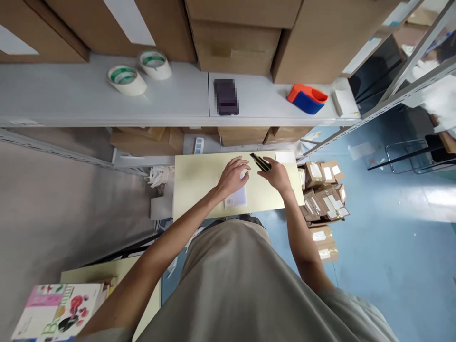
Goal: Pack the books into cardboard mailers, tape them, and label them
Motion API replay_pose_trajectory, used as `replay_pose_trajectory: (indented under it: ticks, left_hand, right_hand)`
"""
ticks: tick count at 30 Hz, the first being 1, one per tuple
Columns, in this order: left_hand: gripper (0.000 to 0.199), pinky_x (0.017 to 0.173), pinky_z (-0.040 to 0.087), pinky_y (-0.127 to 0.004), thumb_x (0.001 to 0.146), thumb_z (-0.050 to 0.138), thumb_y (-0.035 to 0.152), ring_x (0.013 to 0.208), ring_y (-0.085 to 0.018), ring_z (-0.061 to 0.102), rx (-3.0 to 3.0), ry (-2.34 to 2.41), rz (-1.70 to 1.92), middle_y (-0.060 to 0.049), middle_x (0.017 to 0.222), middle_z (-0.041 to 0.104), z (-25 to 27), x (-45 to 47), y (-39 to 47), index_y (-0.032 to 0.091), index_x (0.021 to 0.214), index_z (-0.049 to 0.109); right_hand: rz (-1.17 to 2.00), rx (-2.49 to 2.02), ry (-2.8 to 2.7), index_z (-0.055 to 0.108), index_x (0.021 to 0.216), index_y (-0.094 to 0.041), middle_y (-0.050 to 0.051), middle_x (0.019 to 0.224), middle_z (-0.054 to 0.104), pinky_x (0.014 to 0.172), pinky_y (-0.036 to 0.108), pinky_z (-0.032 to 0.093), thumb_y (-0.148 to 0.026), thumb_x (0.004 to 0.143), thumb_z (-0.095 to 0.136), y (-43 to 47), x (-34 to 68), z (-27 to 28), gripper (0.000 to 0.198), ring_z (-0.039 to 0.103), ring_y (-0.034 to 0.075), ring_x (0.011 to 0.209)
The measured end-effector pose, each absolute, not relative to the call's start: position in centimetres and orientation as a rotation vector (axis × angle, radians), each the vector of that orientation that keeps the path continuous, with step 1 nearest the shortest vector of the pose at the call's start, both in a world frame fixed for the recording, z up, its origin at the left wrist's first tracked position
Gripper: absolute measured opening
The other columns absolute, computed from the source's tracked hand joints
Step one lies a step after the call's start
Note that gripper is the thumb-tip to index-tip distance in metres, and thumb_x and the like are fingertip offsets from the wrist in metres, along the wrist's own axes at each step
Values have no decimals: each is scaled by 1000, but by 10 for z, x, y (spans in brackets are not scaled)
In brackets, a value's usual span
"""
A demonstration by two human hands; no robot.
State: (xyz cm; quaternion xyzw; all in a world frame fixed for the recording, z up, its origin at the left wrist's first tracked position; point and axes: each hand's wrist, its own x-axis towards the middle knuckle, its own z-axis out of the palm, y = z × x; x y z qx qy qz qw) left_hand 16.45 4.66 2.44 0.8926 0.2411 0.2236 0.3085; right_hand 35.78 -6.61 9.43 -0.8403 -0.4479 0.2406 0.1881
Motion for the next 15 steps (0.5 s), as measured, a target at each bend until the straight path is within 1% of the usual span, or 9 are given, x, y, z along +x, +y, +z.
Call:
replay_pose_trajectory:
  ticks: [3, 6, 8, 11, 13, 15]
  left_hand:
    - [18, 131, 55, -58, 104, 68, 19, 152, -33, 65, 2383, 617, 809, -10, 138, 82, 76, 197, 73, 24, 110, 84]
    - [14, 133, 53, -59, 105, 69, 20, 151, -32, 65, 2398, 631, 944, -9, 136, 82, 113, 222, 95, 25, 108, 83]
    - [15, 134, 52, -59, 105, 68, 19, 152, -31, 64, 2407, 657, 980, -8, 136, 82, 129, 235, 107, 25, 109, 82]
    - [22, 134, 52, -60, 106, 64, 15, 153, -31, 62, 2413, 728, 978, -7, 137, 80, 143, 246, 116, 25, 113, 82]
    - [25, 134, 51, -61, 107, 61, 14, 154, -31, 62, 2406, 780, 962, -7, 138, 80, 145, 248, 117, 25, 115, 82]
    - [25, 135, 50, -62, 108, 61, 16, 154, -32, 62, 2392, 825, 945, -6, 138, 80, 141, 246, 112, 26, 116, 82]
  right_hand:
    - [473, -2246, -1281, 64, 149, -24, 13, 126, 87, 104, 50, 64, -25, 89, 82, -22, 397, 115, 63, 82, 39, 120]
    - [333, -2162, -1295, 60, 143, -22, 14, 117, 84, 102, 52, 63, -26, 92, 74, 24, 433, 128, 54, 81, 39, 115]
    - [253, -2109, -1328, 59, 143, -21, 16, 120, 81, 106, 53, 62, -28, 96, 70, 51, 455, 132, 49, 78, 39, 118]
    - [154, -2066, -1405, 62, 144, -20, 20, 132, 76, 112, 56, 60, -32, 102, 65, 86, 481, 128, 44, 75, 38, 126]
    - [126, -2071, -1433, 65, 144, -17, 22, 136, 74, 115, 57, 60, -36, 107, 61, 106, 495, 120, 41, 74, 37, 128]
    - [120, -2077, -1452, 68, 143, -16, 23, 135, 74, 116, 59, 59, -40, 113, 56, 124, 506, 109, 41, 72, 38, 131]
